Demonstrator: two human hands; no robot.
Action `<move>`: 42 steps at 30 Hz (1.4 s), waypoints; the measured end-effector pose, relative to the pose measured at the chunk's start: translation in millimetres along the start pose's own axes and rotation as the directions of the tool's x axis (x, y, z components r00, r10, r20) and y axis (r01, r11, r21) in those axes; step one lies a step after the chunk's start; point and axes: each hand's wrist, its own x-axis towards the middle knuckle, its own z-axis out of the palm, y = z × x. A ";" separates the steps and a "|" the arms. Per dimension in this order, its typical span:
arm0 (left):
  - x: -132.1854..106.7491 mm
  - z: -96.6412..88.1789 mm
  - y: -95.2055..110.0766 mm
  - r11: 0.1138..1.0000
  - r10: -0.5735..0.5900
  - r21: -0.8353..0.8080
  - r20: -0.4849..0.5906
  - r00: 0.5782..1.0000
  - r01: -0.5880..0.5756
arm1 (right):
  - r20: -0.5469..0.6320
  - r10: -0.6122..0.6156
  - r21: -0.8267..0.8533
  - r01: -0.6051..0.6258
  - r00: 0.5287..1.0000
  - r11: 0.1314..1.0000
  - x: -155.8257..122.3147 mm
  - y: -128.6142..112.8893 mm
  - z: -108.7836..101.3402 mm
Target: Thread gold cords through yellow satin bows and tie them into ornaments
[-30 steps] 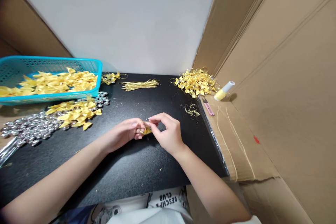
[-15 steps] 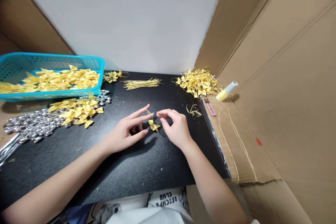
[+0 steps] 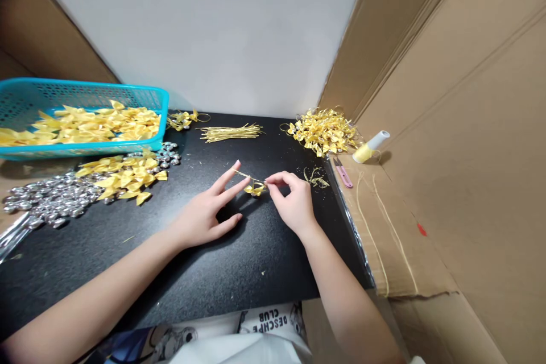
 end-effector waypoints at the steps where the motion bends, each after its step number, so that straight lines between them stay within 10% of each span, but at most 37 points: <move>1: 0.0 0.2 0.8 1.000 0.001 0.004 -0.005 1.000 -0.001 | -0.007 0.010 0.013 -0.010 1.000 1.000 0.3 0.3 -0.1; 9: -2.6 5.0 9.2 0.951 0.043 -0.303 -0.056 0.997 -0.058 | -0.055 0.063 0.093 -0.058 0.996 0.994 2.1 2.9 0.1; 14: 4.7 3.5 6.8 0.538 -0.086 -0.843 -0.090 0.992 -0.030 | -0.039 0.065 0.099 -0.061 0.997 0.993 1.8 4.4 1.1; 20: 16.0 -10.5 -3.7 0.259 -0.429 -0.954 0.029 0.903 0.154 | -0.035 0.088 0.103 -0.084 0.996 0.991 2.3 4.8 1.0; 27: 19.6 -14.4 -9.1 0.386 -0.590 -0.848 0.076 0.804 0.363 | -0.036 0.251 0.276 -0.231 0.967 0.933 5.0 3.0 2.6; 34: 17.7 -17.9 -8.2 0.574 -0.581 -0.677 0.059 0.812 0.460 | 0.102 0.509 0.574 -0.468 0.855 0.671 8.8 0.0 1.9; 42: 19.3 -22.4 -13.7 0.619 -0.579 -0.628 0.040 0.815 0.471 | 0.063 0.500 0.539 -0.451 0.863 0.711 9.5 4.7 2.1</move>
